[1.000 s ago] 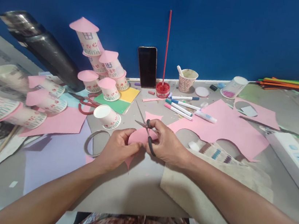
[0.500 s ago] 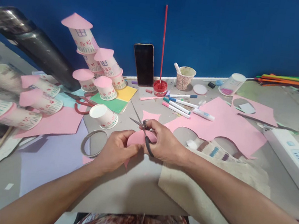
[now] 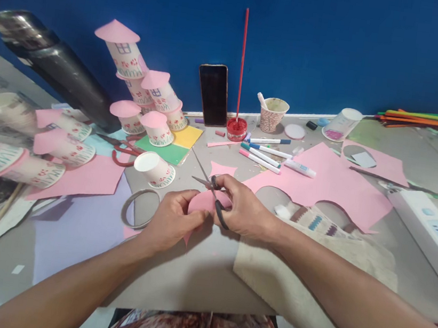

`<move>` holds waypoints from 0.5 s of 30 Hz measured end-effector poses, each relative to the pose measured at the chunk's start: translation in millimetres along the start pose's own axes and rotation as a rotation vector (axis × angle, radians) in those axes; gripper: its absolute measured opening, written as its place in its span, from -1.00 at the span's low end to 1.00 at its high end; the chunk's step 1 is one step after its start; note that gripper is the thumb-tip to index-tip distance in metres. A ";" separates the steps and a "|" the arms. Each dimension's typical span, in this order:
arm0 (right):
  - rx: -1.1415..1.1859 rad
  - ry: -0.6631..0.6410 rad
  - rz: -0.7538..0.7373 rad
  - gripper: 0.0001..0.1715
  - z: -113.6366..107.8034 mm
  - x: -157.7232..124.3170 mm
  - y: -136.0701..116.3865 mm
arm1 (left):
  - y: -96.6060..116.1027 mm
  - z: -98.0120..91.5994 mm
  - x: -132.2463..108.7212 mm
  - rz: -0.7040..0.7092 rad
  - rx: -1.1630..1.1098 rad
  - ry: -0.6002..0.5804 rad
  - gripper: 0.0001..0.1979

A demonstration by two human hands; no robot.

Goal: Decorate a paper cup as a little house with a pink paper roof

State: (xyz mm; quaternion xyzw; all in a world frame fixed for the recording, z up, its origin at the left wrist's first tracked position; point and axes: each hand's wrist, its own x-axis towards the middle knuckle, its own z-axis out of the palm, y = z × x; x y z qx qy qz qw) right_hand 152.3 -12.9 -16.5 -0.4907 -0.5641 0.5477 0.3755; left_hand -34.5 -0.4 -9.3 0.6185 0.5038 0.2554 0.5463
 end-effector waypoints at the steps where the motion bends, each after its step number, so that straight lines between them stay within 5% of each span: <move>1: -0.017 -0.004 -0.004 -0.50 0.1 -0.2 0.0 | 0.1 0.1 0.0 0.008 0.007 0.000 -0.88; 8: 0.093 0.017 -0.033 -0.50 -5.9 1.3 -7.7 | 2.8 -4.0 -0.2 0.001 0.025 0.023 -0.85; 15: -0.010 0.277 -0.227 -0.49 -20.6 3.8 -10.2 | 2.8 -6.5 3.2 -0.057 -0.087 0.044 -0.83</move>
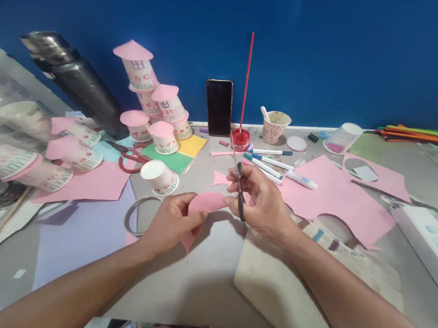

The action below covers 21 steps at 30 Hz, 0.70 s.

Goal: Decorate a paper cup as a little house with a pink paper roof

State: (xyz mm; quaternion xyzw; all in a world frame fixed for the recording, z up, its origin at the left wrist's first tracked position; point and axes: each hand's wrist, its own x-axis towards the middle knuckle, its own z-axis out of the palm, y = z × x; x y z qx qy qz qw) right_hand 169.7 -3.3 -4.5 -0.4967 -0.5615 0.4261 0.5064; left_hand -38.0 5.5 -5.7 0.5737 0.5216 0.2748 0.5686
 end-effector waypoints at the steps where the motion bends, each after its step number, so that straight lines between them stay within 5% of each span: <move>1: -0.031 0.001 -0.022 -0.52 -0.3 -0.6 2.4 | -0.2 0.1 0.4 0.000 -0.004 0.000 -0.83; 8: -0.421 0.008 -0.301 -0.60 1.8 -4.8 11.0 | -0.7 0.8 0.9 -0.014 -0.064 0.001 -0.83; 21: -0.607 0.030 -0.523 -0.54 1.5 -5.1 12.5 | -7.8 2.5 6.4 -0.104 -0.191 -0.038 -0.90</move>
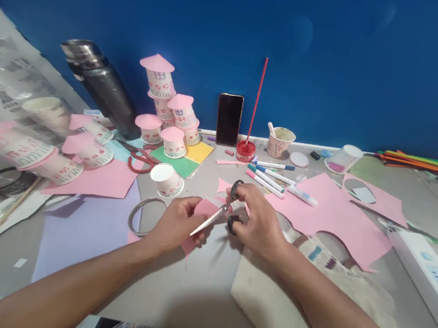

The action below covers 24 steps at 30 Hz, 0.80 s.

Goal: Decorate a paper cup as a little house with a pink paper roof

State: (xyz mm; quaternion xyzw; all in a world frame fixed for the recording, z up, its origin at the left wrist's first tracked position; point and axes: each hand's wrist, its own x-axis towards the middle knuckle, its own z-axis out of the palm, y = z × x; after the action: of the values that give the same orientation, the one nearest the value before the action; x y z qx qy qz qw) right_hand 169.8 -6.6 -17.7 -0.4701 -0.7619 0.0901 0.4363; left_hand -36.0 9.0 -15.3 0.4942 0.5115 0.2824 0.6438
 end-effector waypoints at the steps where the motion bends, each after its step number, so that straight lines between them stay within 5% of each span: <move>1: -0.007 -0.002 -0.015 -0.53 0.1 -0.6 0.2 | 0.1 -0.2 0.3 -0.002 -0.005 0.000 -0.90; 13: -0.052 -0.006 -0.067 -0.46 2.4 -2.9 1.4 | -0.5 -2.0 0.3 0.003 -0.045 -0.045 -0.86; 17: -0.059 0.007 -0.091 -0.44 5.3 -3.5 0.9 | -1.3 -3.5 3.3 0.003 -0.183 -0.149 -0.74; 21: -0.088 0.064 -0.138 -0.43 4.5 -3.3 1.6 | -2.7 -7.6 10.2 -0.129 -0.451 -0.246 -0.48; 24: -0.099 0.084 -0.168 -0.42 2.7 -3.2 2.3 | -2.3 -9.5 11.3 -0.222 -0.459 -0.231 -0.57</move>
State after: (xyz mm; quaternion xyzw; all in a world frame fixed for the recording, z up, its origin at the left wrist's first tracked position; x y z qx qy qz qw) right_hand 169.8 -7.1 -22.4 -0.4290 -0.7832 -0.0040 0.4501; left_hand -41.7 21.3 -21.6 0.3054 0.4085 0.2602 0.8199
